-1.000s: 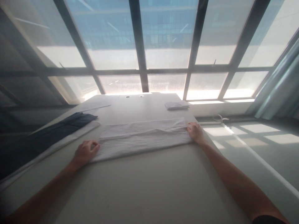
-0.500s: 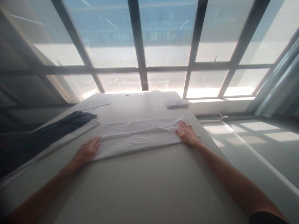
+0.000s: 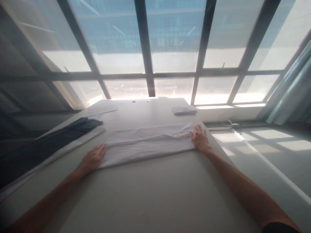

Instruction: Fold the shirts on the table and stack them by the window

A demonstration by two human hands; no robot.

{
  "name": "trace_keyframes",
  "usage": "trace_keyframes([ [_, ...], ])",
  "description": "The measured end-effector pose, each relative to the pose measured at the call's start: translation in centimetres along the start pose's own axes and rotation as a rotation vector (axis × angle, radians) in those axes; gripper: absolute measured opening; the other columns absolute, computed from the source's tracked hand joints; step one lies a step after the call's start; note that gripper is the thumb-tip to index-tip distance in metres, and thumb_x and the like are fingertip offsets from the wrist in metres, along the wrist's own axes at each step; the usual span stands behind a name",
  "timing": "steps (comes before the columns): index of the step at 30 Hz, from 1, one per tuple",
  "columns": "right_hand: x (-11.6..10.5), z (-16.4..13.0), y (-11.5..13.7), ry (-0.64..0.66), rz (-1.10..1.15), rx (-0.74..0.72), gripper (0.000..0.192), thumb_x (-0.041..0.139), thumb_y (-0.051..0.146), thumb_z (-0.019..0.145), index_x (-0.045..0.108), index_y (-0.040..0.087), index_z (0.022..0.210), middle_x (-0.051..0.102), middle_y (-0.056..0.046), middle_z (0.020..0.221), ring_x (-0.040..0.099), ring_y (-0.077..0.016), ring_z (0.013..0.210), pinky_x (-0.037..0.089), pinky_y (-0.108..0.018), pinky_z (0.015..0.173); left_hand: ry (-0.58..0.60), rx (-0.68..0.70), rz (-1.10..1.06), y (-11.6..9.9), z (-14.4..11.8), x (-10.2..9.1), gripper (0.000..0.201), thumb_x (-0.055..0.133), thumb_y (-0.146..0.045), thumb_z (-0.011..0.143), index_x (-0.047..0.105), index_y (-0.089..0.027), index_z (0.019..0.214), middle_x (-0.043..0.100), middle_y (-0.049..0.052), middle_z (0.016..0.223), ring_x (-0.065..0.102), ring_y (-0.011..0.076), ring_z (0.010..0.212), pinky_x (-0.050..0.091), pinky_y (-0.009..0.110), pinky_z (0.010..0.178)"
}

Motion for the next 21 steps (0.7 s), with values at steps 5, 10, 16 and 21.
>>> trace_keyframes([
  [5, 2.3, 1.4, 6.6, 0.249, 0.055, -0.272, 0.060, 0.030, 0.044, 0.106, 0.043, 0.012, 0.155, 0.036, -0.016, 0.165, 0.028, -0.0299, 0.154, 0.023, -0.051, 0.124, 0.017, 0.020, -0.010, 0.2, 0.0, 0.2, 0.058, 0.029, -0.029, 0.103, 0.047, -0.004, 0.152, 0.045, 0.019, 0.158, 0.039, 0.0316, 0.149, 0.033, 0.051, 0.121],
  [10, 3.5, 2.5, 7.2, 0.302, 0.007, -0.326, 0.067, 0.023, 0.050, 0.107, 0.038, 0.009, 0.159, 0.032, -0.016, 0.166, 0.026, -0.0300, 0.155, 0.019, -0.051, 0.125, 0.007, 0.023, -0.034, 0.6, -0.1, 0.4, 0.057, 0.029, -0.030, 0.103, 0.048, -0.009, 0.152, 0.045, 0.018, 0.159, 0.038, 0.0315, 0.150, 0.033, 0.054, 0.121],
  [16, 2.6, 3.5, 1.1, 0.302, -0.044, -0.053, 0.069, 0.021, 0.050, 0.106, 0.035, 0.011, 0.160, 0.028, -0.015, 0.168, 0.027, -0.0307, 0.155, 0.021, -0.056, 0.124, 0.008, 0.022, -0.060, 0.9, 0.0, 0.9, 0.060, 0.025, -0.035, 0.103, 0.046, -0.010, 0.154, 0.043, 0.017, 0.161, 0.036, 0.0320, 0.151, 0.030, 0.056, 0.122],
  [21, 2.6, 3.6, -0.5, 0.278, -0.008, 0.023, 0.068, 0.021, 0.050, 0.105, 0.037, 0.014, 0.160, 0.032, -0.017, 0.166, 0.031, -0.0325, 0.153, 0.027, -0.060, 0.121, 0.007, 0.029, -0.070, 0.8, 0.0, 1.0, 0.063, 0.024, -0.036, 0.102, 0.047, -0.006, 0.152, 0.043, 0.019, 0.160, 0.036, 0.0348, 0.150, 0.030, 0.059, 0.121],
])
Point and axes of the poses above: each hand's wrist, its own z-axis towards the middle knuckle, its own x-axis out of the palm, y = z × x, the point moved 5 cm from there along z, towards the middle knuckle
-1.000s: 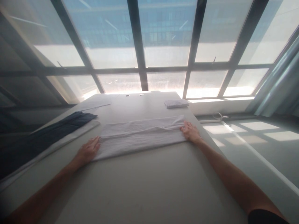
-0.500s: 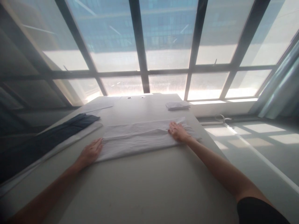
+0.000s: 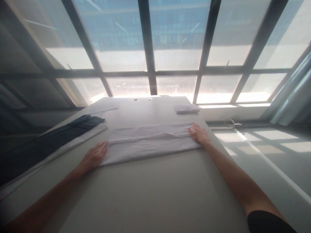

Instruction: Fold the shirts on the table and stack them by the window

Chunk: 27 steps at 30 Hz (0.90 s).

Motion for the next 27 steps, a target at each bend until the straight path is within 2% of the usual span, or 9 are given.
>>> trace_keyframes([
  [2, 0.0, -0.2, 0.0, -0.032, 0.006, 0.013, 0.067, 0.023, 0.050, 0.105, 0.040, 0.012, 0.158, 0.036, -0.019, 0.163, 0.034, -0.0342, 0.151, 0.029, -0.061, 0.119, -0.028, 0.004, -0.009, 0.0, 0.0, -0.1, 0.061, 0.027, -0.035, 0.102, 0.051, -0.009, 0.151, 0.046, 0.019, 0.158, 0.039, 0.0352, 0.149, 0.031, 0.059, 0.120],
  [4, -0.4, -0.5, 0.2, -0.116, -0.022, 0.013, 0.065, 0.026, 0.047, 0.105, 0.043, 0.010, 0.155, 0.040, -0.023, 0.161, 0.035, -0.0350, 0.150, 0.028, -0.062, 0.118, -0.059, 0.014, -0.014, -0.1, -0.1, -0.1, 0.059, 0.030, -0.034, 0.101, 0.053, -0.010, 0.149, 0.048, 0.020, 0.156, 0.041, 0.0353, 0.147, 0.033, 0.059, 0.119],
  [7, -1.2, -1.4, 1.6, -0.252, -0.074, -0.072, 0.061, 0.028, 0.043, 0.107, 0.044, 0.007, 0.153, 0.041, -0.023, 0.160, 0.032, -0.0328, 0.152, 0.023, -0.059, 0.121, -0.086, 0.030, -0.001, -0.1, -0.2, -0.2, 0.058, 0.031, -0.033, 0.100, 0.055, -0.008, 0.148, 0.051, 0.021, 0.154, 0.043, 0.0362, 0.146, 0.036, 0.060, 0.117],
  [9, -1.0, -1.9, 3.2, -0.219, -0.084, -0.197, 0.058, 0.027, 0.042, 0.108, 0.048, 0.010, 0.151, 0.043, -0.020, 0.160, 0.032, -0.0297, 0.152, 0.022, -0.055, 0.123, -0.093, 0.041, 0.010, -0.1, -0.2, -0.2, 0.059, 0.030, -0.034, 0.100, 0.056, -0.008, 0.147, 0.051, 0.022, 0.153, 0.044, 0.0364, 0.145, 0.036, 0.060, 0.117],
  [12, -0.2, -2.4, 5.0, -0.080, -0.105, -0.319, 0.056, 0.026, 0.045, 0.108, 0.052, 0.015, 0.148, 0.046, -0.016, 0.159, 0.036, -0.0284, 0.150, 0.024, -0.053, 0.123, -0.081, 0.048, 0.011, -0.1, -0.3, -0.2, 0.063, 0.026, -0.036, 0.101, 0.054, -0.006, 0.148, 0.050, 0.022, 0.154, 0.042, 0.0367, 0.146, 0.035, 0.060, 0.118],
  [14, 0.1, -2.4, 5.1, -0.055, -0.129, -0.288, 0.058, 0.025, 0.046, 0.108, 0.052, 0.014, 0.149, 0.046, -0.018, 0.158, 0.037, -0.0300, 0.149, 0.024, -0.056, 0.122, -0.071, 0.045, 0.003, -0.1, -0.4, -0.1, 0.064, 0.025, -0.037, 0.101, 0.053, -0.005, 0.149, 0.049, 0.022, 0.155, 0.041, 0.0365, 0.147, 0.034, 0.059, 0.119],
  [19, 0.1, -1.9, 2.9, -0.078, -0.130, -0.103, 0.058, 0.026, 0.045, 0.107, 0.052, 0.012, 0.147, 0.047, -0.021, 0.157, 0.037, -0.0325, 0.148, 0.024, -0.061, 0.120, -0.086, 0.024, -0.050, -0.4, -0.4, -0.5, 0.060, 0.031, -0.036, 0.099, 0.056, -0.008, 0.145, 0.052, 0.021, 0.153, 0.043, 0.0355, 0.146, 0.034, 0.057, 0.118],
  [24, 0.0, -2.0, 2.1, -0.153, -0.085, -0.092, 0.051, 0.031, 0.041, 0.106, 0.058, 0.012, 0.139, 0.051, -0.020, 0.153, 0.038, -0.0318, 0.147, 0.026, -0.057, 0.119, -0.127, -0.027, -0.208, -0.7, -0.4, -2.1, 0.052, 0.040, -0.040, 0.092, 0.065, -0.015, 0.131, 0.064, 0.015, 0.141, 0.057, 0.0283, 0.133, 0.041, 0.042, 0.116],
  [27, -0.2, -2.0, 2.0, -0.227, -0.045, -0.103, 0.048, 0.033, 0.037, 0.105, 0.062, 0.013, 0.135, 0.051, -0.021, 0.152, 0.038, -0.0334, 0.147, 0.026, -0.056, 0.120, -0.170, -0.108, -0.322, -0.4, -0.6, -3.1, 0.047, 0.044, -0.044, 0.090, 0.068, -0.016, 0.119, 0.071, 0.014, 0.128, 0.065, 0.0284, 0.121, 0.047, 0.039, 0.109],
])
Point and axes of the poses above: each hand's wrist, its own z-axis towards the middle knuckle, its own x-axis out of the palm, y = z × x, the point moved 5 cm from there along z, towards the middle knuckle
